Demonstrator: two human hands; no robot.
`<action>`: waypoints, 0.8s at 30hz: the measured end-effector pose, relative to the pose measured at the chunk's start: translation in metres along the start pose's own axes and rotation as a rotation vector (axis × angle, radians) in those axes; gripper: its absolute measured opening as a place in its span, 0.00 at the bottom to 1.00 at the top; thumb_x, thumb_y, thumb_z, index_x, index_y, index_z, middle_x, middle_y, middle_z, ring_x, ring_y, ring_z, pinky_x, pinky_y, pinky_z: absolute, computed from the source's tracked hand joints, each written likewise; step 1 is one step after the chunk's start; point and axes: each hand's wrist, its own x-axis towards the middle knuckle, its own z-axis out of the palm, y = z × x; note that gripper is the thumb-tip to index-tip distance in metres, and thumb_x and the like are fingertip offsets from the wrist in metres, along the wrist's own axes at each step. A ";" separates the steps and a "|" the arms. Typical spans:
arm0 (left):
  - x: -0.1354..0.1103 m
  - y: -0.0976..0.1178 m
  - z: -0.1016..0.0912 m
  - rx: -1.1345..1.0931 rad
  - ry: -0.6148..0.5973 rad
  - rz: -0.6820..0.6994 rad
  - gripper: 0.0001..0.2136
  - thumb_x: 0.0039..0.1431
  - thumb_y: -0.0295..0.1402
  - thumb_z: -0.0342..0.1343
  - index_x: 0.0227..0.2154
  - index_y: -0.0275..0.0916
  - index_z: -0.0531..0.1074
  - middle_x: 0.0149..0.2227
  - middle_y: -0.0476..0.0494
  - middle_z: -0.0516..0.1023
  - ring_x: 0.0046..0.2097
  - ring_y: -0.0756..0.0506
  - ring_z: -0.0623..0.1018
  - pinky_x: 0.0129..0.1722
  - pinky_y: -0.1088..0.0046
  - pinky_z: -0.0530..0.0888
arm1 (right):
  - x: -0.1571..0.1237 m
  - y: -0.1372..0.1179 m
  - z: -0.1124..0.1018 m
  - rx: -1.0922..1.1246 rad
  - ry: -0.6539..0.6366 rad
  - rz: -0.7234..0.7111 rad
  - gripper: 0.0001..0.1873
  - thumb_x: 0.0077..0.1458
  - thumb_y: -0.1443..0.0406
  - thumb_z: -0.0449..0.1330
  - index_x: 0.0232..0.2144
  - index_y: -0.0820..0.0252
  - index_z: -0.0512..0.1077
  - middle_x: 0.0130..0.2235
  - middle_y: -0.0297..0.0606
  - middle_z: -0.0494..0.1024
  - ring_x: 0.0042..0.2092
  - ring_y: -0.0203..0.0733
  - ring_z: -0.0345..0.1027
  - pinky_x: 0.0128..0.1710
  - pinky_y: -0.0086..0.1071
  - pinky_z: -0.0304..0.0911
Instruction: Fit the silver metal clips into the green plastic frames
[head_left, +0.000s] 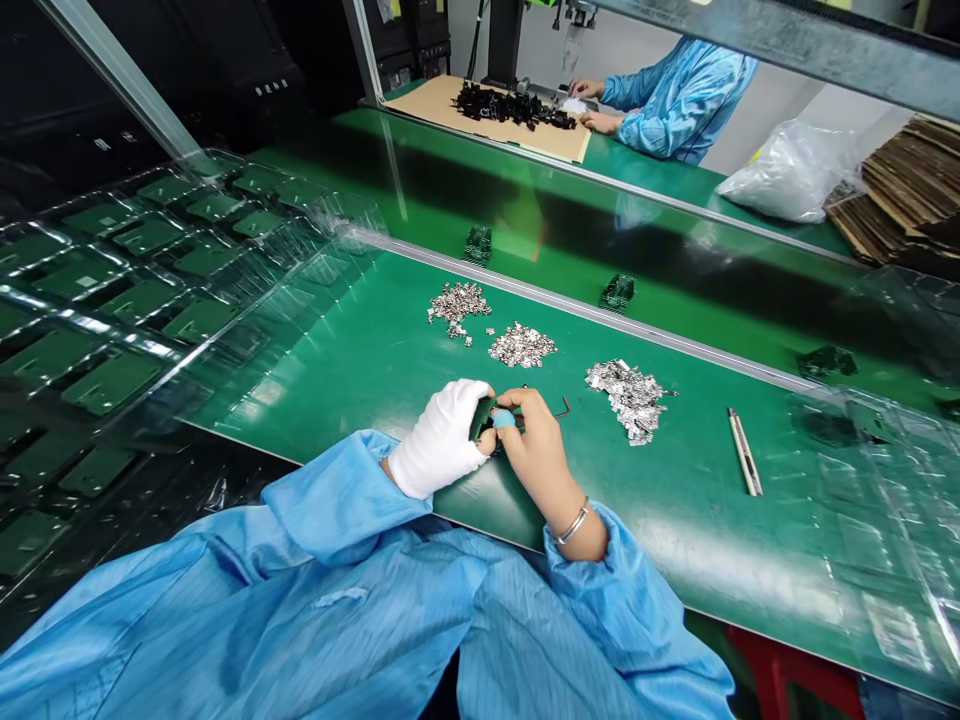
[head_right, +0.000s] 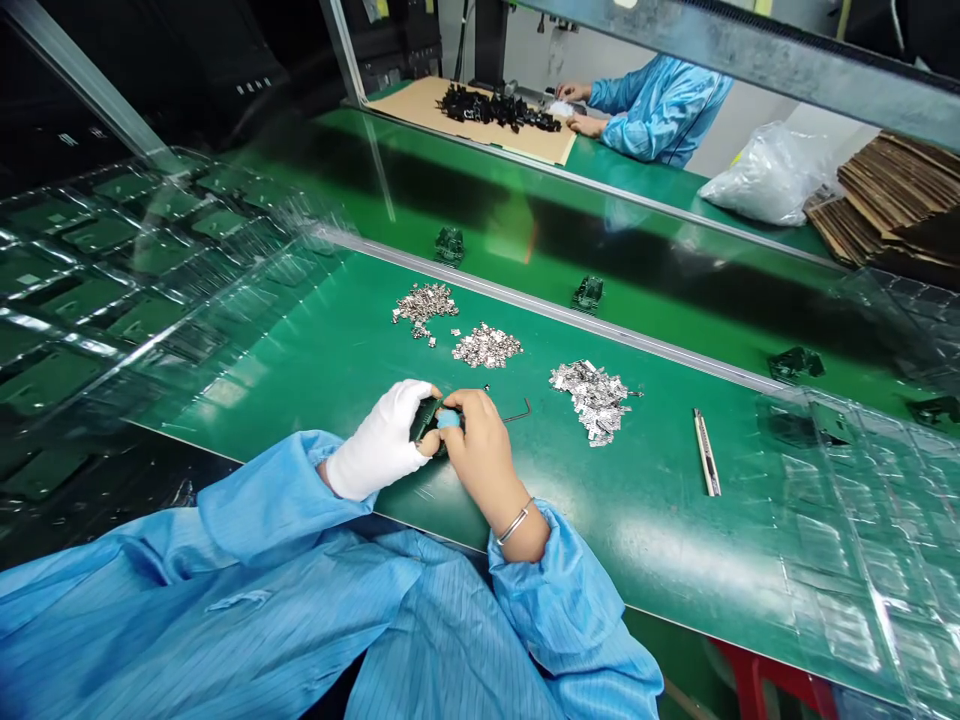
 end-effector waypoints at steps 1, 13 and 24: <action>-0.001 -0.001 0.000 -0.056 -0.016 -0.022 0.16 0.49 0.32 0.50 0.42 0.35 0.64 0.40 0.38 0.71 0.43 0.39 0.73 0.43 0.59 0.72 | 0.002 0.001 -0.001 0.019 -0.020 0.020 0.13 0.48 0.74 0.50 0.37 0.57 0.66 0.39 0.39 0.73 0.43 0.42 0.67 0.44 0.37 0.65; 0.003 -0.017 -0.008 -0.367 -0.228 -0.227 0.09 0.48 0.26 0.48 0.34 0.38 0.68 0.34 0.46 0.75 0.38 0.44 0.74 0.39 0.67 0.71 | 0.011 -0.018 0.002 -0.317 -0.263 0.008 0.16 0.47 0.75 0.50 0.38 0.61 0.67 0.40 0.44 0.74 0.44 0.48 0.66 0.45 0.42 0.63; 0.003 -0.023 -0.010 -0.356 -0.191 -0.235 0.08 0.51 0.27 0.47 0.33 0.38 0.68 0.34 0.46 0.75 0.38 0.44 0.75 0.40 0.65 0.72 | 0.025 -0.015 -0.005 -0.171 -0.309 0.032 0.12 0.50 0.74 0.51 0.36 0.59 0.68 0.38 0.39 0.75 0.40 0.41 0.67 0.42 0.34 0.63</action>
